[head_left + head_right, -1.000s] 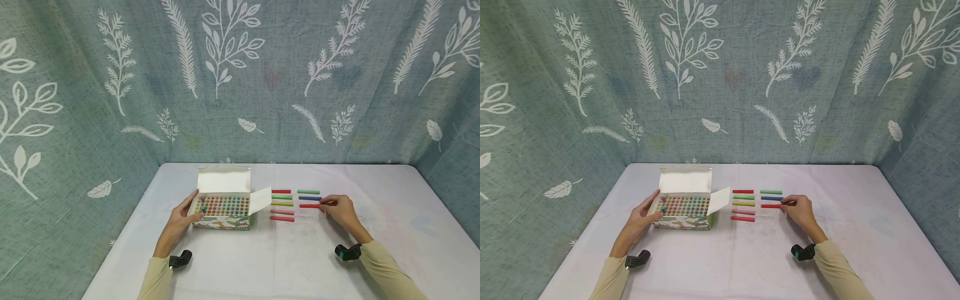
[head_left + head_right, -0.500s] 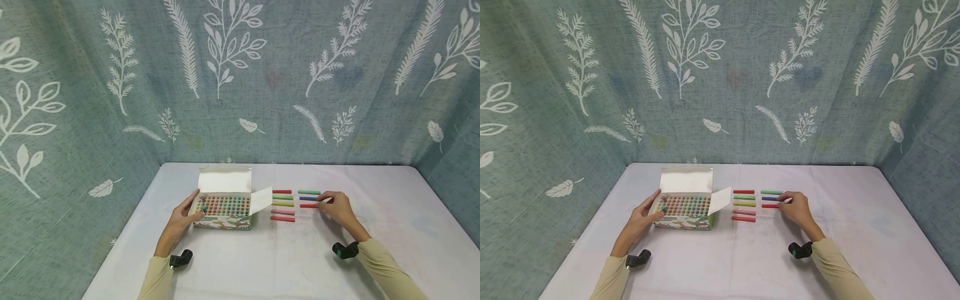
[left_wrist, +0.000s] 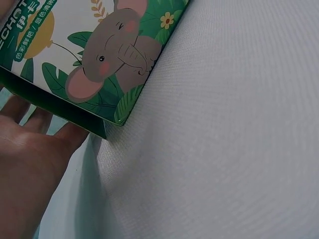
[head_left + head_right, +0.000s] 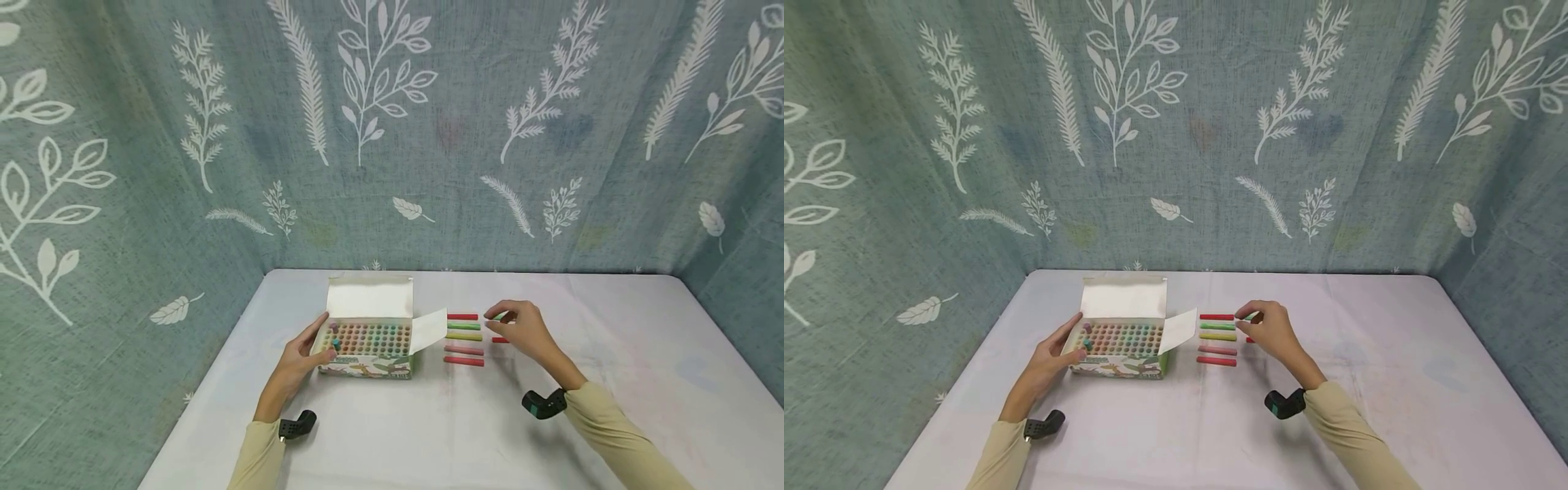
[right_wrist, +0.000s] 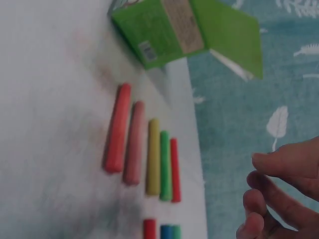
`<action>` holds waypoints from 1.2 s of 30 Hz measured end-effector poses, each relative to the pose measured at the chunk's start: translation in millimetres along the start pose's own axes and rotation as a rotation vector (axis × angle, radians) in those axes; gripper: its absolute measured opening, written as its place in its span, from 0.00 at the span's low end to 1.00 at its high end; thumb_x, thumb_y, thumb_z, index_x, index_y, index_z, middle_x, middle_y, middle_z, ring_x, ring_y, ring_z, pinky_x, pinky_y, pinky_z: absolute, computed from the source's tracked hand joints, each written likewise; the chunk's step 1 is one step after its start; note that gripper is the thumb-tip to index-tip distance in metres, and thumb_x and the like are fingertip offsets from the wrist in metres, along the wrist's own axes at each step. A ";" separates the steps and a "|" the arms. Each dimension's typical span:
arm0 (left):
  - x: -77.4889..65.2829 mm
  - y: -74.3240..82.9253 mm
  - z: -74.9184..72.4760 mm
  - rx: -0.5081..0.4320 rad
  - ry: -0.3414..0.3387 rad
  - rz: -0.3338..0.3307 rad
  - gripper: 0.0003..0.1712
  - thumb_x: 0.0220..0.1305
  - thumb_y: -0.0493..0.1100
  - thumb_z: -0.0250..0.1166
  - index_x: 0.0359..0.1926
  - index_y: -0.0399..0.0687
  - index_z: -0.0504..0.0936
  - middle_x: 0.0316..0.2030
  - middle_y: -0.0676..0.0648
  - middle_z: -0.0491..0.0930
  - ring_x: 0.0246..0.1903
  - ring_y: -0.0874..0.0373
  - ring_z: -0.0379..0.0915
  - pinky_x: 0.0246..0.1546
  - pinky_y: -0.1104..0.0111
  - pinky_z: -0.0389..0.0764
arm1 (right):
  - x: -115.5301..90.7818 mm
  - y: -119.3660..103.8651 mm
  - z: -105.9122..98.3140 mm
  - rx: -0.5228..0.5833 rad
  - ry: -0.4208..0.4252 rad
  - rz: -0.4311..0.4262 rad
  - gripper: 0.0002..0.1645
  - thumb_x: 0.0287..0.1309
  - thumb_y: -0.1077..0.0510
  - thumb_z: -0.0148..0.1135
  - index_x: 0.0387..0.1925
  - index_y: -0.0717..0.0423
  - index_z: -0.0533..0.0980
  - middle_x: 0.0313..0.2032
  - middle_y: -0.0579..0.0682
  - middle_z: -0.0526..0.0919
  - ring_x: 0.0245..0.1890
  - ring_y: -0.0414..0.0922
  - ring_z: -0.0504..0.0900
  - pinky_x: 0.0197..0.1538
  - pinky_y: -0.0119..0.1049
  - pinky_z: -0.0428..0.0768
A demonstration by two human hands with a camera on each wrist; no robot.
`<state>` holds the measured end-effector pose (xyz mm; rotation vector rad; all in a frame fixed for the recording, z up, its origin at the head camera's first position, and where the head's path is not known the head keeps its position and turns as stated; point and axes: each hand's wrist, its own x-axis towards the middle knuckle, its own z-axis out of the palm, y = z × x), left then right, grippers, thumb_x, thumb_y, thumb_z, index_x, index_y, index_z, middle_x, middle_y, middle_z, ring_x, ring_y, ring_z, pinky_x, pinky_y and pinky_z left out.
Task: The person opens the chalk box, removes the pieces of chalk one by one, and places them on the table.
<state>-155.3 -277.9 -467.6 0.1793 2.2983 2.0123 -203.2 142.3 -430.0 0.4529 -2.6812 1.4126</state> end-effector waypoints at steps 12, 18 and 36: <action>8.3 -21.3 -10.0 0.057 0.010 0.017 0.43 0.52 0.40 0.65 0.65 0.67 0.53 0.66 0.55 0.46 0.65 0.57 0.40 0.61 0.56 0.50 | 16.8 -50.6 19.6 0.061 -0.045 -0.177 0.05 0.48 0.61 0.64 0.31 0.54 0.80 0.33 0.47 0.80 0.29 0.44 0.77 0.25 0.34 0.76; 7.4 -26.3 -11.2 0.068 0.020 0.021 0.43 0.52 0.41 0.65 0.65 0.67 0.53 0.65 0.55 0.48 0.65 0.58 0.39 0.61 0.55 0.50 | 25.7 -69.6 34.6 0.071 -0.081 -0.231 0.05 0.48 0.62 0.63 0.30 0.50 0.79 0.32 0.47 0.80 0.29 0.43 0.77 0.29 0.34 0.76; 4.7 -16.7 -5.3 0.053 0.009 0.018 0.43 0.52 0.39 0.65 0.66 0.64 0.53 0.65 0.53 0.47 0.65 0.57 0.37 0.61 0.54 0.48 | 40.9 -100.4 68.3 0.077 -0.171 -0.371 0.07 0.47 0.65 0.63 0.31 0.53 0.78 0.35 0.50 0.80 0.29 0.41 0.78 0.32 0.32 0.76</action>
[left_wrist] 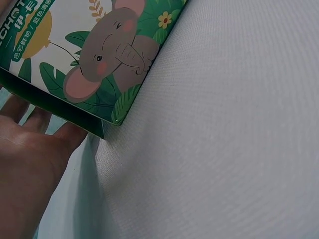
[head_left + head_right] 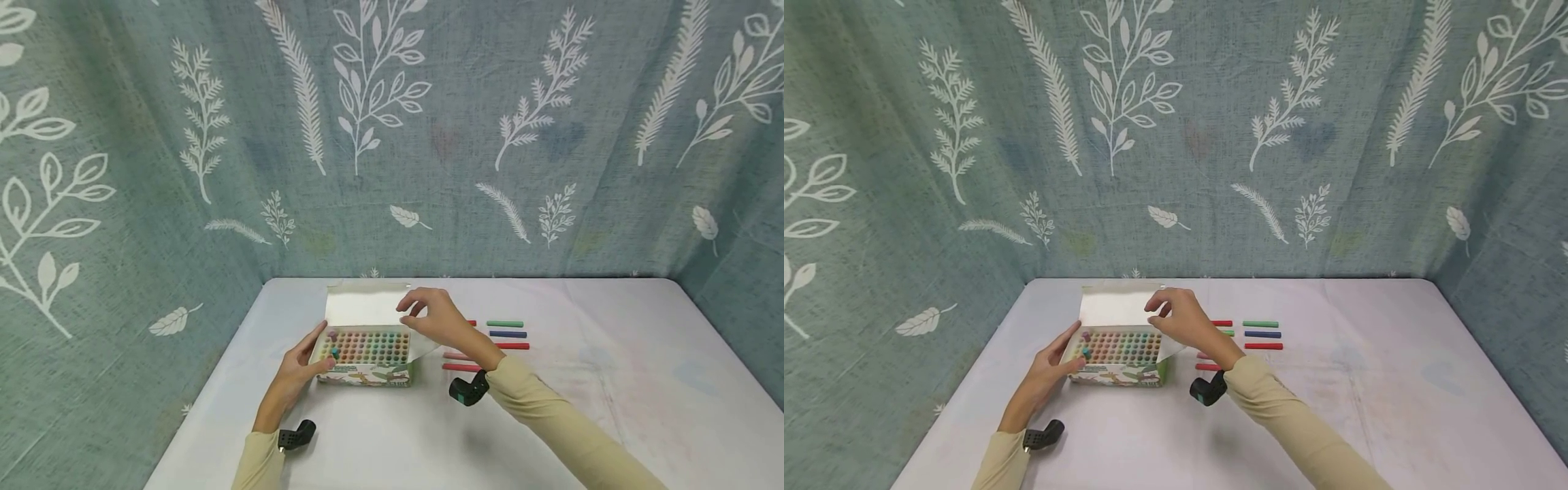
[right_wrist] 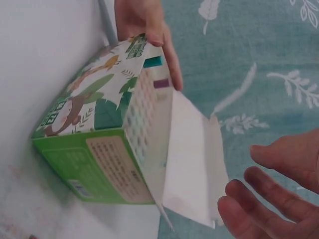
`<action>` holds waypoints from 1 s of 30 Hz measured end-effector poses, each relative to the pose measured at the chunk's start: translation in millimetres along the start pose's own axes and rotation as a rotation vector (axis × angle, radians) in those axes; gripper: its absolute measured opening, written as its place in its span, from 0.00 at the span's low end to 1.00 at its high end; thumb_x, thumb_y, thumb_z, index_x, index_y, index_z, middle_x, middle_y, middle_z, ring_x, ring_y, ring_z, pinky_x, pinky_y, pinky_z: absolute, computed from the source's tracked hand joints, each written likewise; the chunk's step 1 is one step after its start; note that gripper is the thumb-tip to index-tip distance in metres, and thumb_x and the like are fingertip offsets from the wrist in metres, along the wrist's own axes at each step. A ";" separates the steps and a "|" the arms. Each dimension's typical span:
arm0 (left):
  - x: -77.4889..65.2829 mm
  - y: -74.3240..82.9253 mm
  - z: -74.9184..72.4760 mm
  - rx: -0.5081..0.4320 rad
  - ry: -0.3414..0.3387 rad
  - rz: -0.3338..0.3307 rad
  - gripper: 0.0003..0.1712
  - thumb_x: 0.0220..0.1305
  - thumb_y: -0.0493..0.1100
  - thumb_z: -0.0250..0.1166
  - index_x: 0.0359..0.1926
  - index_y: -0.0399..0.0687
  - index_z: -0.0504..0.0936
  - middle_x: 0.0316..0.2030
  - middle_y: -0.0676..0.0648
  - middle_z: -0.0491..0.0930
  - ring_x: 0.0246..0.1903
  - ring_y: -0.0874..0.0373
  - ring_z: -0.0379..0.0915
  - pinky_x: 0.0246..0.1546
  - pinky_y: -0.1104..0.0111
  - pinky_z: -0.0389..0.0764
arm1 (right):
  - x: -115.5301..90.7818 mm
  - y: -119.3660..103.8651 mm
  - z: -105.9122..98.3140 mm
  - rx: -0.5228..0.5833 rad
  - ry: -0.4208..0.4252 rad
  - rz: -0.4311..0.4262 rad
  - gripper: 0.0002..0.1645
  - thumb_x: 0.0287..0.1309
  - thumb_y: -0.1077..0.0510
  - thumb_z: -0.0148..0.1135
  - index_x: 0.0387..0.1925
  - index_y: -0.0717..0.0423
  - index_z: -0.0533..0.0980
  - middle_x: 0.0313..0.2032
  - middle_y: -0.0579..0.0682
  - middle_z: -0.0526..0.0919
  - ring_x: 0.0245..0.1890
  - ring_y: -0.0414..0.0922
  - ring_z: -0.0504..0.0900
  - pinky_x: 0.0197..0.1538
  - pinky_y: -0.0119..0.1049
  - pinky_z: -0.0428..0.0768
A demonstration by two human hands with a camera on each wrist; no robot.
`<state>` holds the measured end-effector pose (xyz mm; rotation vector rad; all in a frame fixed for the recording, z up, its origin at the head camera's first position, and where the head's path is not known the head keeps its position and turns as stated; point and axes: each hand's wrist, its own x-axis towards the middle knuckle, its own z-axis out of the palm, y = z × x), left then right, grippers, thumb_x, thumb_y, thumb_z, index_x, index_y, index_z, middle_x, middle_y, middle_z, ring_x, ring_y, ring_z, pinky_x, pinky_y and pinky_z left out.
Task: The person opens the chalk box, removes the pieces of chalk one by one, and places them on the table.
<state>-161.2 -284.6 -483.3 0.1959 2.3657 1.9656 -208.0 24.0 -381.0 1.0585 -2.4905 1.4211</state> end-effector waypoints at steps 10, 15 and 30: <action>-0.9 -1.6 2.3 -0.024 0.015 -0.020 0.43 0.52 0.37 0.64 0.66 0.63 0.53 0.65 0.52 0.47 0.64 0.56 0.42 0.61 0.57 0.51 | 16.1 -7.3 21.0 0.000 -0.089 -0.004 0.07 0.49 0.63 0.63 0.33 0.53 0.78 0.36 0.50 0.79 0.30 0.41 0.78 0.33 0.28 0.76; 1.6 -6.6 -0.7 -0.002 0.004 -0.009 0.44 0.52 0.40 0.65 0.66 0.66 0.52 0.65 0.53 0.48 0.64 0.56 0.43 0.61 0.55 0.51 | 25.7 -11.8 31.8 -0.020 -0.119 -0.026 0.07 0.49 0.63 0.62 0.33 0.53 0.78 0.36 0.50 0.79 0.30 0.40 0.77 0.32 0.26 0.75; -5.2 16.8 4.8 -0.031 0.013 -0.061 0.43 0.53 0.38 0.64 0.66 0.59 0.53 0.65 0.53 0.48 0.63 0.56 0.47 0.60 0.58 0.54 | 49.9 -18.2 67.3 -0.083 -0.210 -0.068 0.09 0.50 0.65 0.60 0.36 0.58 0.78 0.35 0.52 0.80 0.29 0.39 0.78 0.32 0.24 0.75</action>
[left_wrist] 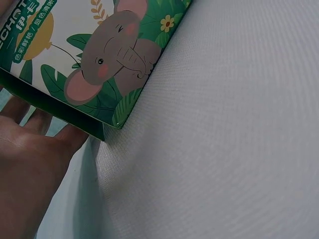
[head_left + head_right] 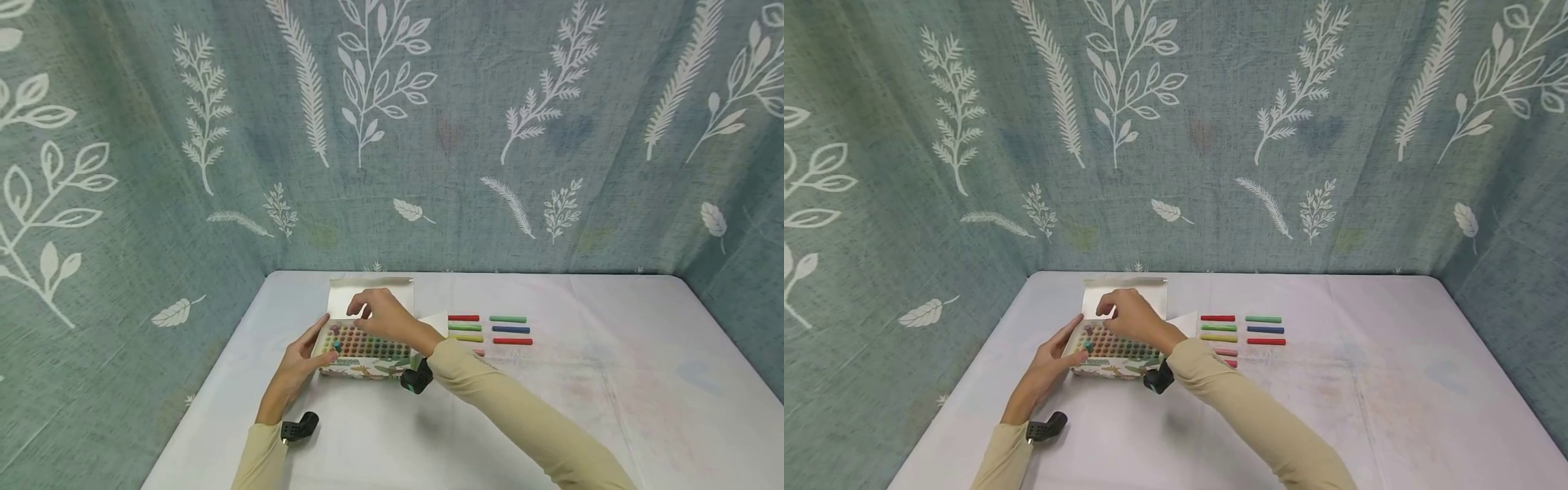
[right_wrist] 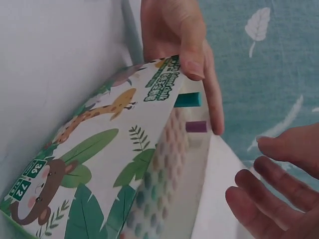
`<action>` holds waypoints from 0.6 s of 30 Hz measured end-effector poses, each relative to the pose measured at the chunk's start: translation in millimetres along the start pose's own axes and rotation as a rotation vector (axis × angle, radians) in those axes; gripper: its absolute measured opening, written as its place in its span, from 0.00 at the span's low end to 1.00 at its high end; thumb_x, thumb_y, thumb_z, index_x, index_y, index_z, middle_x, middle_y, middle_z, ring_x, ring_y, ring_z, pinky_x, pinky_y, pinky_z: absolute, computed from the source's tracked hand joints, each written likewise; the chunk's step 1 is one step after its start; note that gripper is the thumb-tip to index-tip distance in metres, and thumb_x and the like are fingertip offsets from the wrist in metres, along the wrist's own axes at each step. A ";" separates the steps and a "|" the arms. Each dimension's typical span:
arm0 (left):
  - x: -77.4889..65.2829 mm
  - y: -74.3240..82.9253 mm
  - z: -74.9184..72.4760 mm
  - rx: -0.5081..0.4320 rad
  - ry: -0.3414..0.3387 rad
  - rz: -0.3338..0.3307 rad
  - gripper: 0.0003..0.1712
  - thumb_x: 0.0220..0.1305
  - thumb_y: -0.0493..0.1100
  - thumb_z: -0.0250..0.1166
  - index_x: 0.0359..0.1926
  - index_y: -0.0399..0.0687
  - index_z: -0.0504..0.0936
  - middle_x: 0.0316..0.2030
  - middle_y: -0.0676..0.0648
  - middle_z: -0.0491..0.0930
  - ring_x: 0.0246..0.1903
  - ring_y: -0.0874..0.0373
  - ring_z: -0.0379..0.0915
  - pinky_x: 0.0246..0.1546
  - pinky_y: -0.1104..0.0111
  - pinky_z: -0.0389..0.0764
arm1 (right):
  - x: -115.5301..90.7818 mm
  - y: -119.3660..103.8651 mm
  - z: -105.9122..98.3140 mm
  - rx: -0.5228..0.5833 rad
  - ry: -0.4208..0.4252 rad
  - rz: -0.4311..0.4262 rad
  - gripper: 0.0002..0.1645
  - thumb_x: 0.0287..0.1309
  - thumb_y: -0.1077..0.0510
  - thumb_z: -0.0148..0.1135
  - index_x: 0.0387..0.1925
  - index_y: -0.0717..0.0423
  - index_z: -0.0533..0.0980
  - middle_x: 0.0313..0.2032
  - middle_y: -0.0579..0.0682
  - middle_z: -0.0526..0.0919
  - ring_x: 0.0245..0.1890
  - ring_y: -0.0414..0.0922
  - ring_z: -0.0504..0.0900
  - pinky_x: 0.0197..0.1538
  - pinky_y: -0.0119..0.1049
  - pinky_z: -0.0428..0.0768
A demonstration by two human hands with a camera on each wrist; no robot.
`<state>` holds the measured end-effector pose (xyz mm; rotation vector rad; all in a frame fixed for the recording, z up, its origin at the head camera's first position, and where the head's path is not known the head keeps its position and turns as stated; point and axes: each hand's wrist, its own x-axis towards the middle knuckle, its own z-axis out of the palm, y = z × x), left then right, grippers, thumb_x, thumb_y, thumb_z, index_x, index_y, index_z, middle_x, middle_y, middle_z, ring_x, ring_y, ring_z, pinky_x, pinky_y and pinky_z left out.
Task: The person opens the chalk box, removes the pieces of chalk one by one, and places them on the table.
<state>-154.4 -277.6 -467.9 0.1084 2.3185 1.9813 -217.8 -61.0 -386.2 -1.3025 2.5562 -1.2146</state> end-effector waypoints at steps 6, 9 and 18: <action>-0.8 -0.3 -0.7 -0.005 0.002 0.000 0.43 0.53 0.37 0.64 0.66 0.59 0.53 0.64 0.53 0.51 0.62 0.56 0.49 0.59 0.58 0.55 | 12.3 0.9 13.9 0.010 -0.034 0.011 0.10 0.50 0.65 0.58 0.37 0.58 0.78 0.35 0.51 0.80 0.29 0.38 0.78 0.31 0.22 0.74; -1.0 -0.2 -0.2 -0.003 0.010 0.002 0.43 0.52 0.37 0.64 0.66 0.60 0.54 0.63 0.52 0.54 0.60 0.56 0.52 0.58 0.60 0.58 | 18.2 2.2 22.4 0.015 -0.045 0.012 0.10 0.50 0.66 0.58 0.37 0.58 0.79 0.34 0.51 0.80 0.29 0.37 0.77 0.31 0.23 0.74; -2.2 0.8 0.5 -0.006 0.000 0.021 0.43 0.52 0.38 0.65 0.66 0.60 0.54 0.64 0.53 0.52 0.62 0.56 0.49 0.60 0.58 0.55 | 29.0 1.5 45.1 -0.059 -0.096 -0.008 0.15 0.48 0.70 0.55 0.39 0.59 0.79 0.37 0.51 0.80 0.31 0.39 0.77 0.32 0.24 0.73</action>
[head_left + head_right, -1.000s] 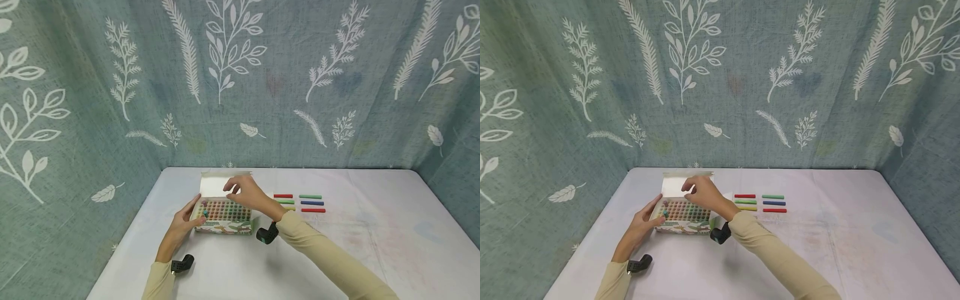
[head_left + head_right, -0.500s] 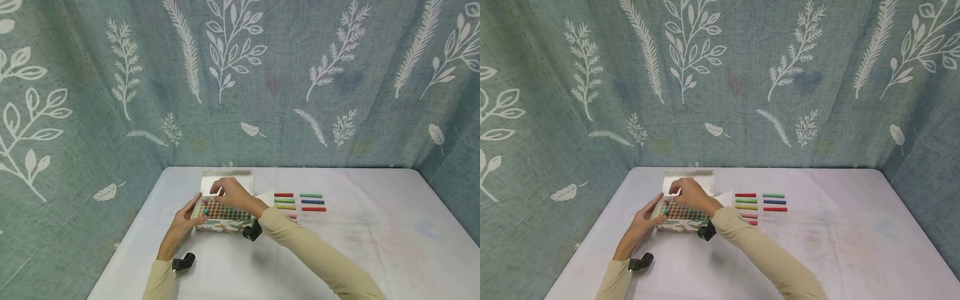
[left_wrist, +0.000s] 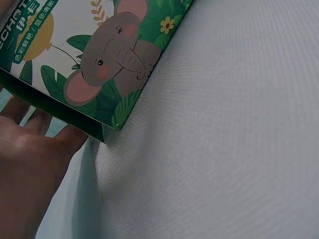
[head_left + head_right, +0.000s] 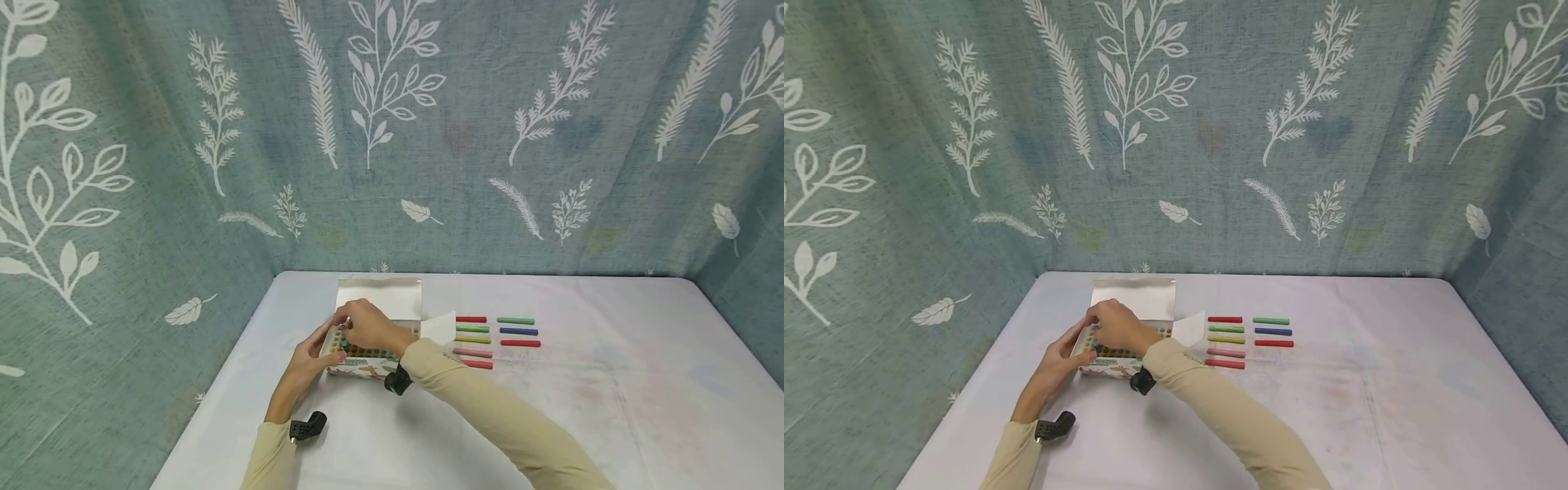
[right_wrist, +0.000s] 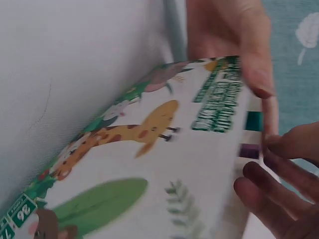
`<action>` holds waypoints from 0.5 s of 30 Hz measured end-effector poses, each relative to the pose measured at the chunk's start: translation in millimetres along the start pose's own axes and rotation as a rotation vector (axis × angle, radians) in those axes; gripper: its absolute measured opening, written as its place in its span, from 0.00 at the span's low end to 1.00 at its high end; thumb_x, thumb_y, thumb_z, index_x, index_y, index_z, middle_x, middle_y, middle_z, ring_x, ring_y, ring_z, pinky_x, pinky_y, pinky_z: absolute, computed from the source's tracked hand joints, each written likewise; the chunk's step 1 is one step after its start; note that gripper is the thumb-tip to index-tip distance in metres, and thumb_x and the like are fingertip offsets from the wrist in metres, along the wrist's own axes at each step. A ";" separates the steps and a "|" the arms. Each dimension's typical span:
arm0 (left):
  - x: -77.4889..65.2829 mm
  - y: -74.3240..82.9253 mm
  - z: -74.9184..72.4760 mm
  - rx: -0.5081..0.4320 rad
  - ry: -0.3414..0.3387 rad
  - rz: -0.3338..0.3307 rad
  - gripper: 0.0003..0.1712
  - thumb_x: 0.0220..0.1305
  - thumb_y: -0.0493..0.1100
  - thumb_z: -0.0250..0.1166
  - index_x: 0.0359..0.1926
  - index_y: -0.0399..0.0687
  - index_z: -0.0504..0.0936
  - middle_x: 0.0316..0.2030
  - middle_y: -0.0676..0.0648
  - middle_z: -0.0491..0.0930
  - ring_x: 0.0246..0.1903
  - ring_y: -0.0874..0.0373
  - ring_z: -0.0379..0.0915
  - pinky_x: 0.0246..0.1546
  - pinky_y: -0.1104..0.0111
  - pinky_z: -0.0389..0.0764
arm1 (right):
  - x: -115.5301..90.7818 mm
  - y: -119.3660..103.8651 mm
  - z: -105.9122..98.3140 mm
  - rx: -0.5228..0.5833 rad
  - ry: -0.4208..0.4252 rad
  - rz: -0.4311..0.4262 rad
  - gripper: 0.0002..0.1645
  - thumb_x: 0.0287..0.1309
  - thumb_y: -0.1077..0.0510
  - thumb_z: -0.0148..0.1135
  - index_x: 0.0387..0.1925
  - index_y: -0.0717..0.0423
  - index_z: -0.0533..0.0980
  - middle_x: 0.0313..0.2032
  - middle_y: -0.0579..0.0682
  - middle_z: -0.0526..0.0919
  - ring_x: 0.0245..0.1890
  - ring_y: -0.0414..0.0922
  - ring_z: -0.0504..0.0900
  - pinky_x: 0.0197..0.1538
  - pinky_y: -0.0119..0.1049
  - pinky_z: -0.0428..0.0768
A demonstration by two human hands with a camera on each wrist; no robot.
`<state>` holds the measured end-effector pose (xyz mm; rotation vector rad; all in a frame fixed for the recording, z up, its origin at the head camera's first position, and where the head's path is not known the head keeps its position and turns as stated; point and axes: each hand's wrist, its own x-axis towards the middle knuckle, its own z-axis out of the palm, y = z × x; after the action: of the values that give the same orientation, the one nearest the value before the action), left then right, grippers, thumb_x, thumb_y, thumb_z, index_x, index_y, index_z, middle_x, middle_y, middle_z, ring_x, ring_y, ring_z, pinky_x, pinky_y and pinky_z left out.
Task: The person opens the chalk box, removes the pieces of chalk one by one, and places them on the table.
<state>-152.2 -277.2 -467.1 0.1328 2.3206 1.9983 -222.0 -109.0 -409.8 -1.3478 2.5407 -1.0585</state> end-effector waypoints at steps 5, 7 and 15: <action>-0.3 -0.4 -1.5 -0.030 -0.009 0.012 0.43 0.52 0.37 0.65 0.66 0.59 0.54 0.64 0.53 0.51 0.63 0.57 0.45 0.61 0.59 0.50 | 3.6 0.7 10.3 -0.084 -0.007 0.004 0.16 0.48 0.71 0.53 0.39 0.59 0.79 0.36 0.50 0.80 0.33 0.39 0.77 0.35 0.23 0.73; 0.6 -3.0 -2.7 -0.031 -0.015 0.027 0.43 0.52 0.37 0.65 0.66 0.59 0.54 0.65 0.52 0.51 0.64 0.57 0.43 0.62 0.58 0.49 | 4.3 1.7 13.3 -0.139 0.006 -0.004 0.14 0.50 0.71 0.52 0.37 0.58 0.80 0.34 0.49 0.80 0.31 0.39 0.77 0.32 0.23 0.73; 8.6 -21.6 -8.3 -0.014 0.015 0.037 0.42 0.50 0.40 0.66 0.64 0.64 0.57 0.64 0.56 0.52 0.64 0.61 0.43 0.62 0.60 0.50 | 5.5 4.4 19.4 -0.322 0.028 -0.022 0.13 0.52 0.68 0.54 0.36 0.54 0.81 0.31 0.46 0.80 0.24 0.35 0.73 0.26 0.21 0.68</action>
<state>-162.1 -287.5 -487.2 0.1615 2.3300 2.0388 -221.3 -122.0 -425.8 -1.4392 2.8153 -0.6951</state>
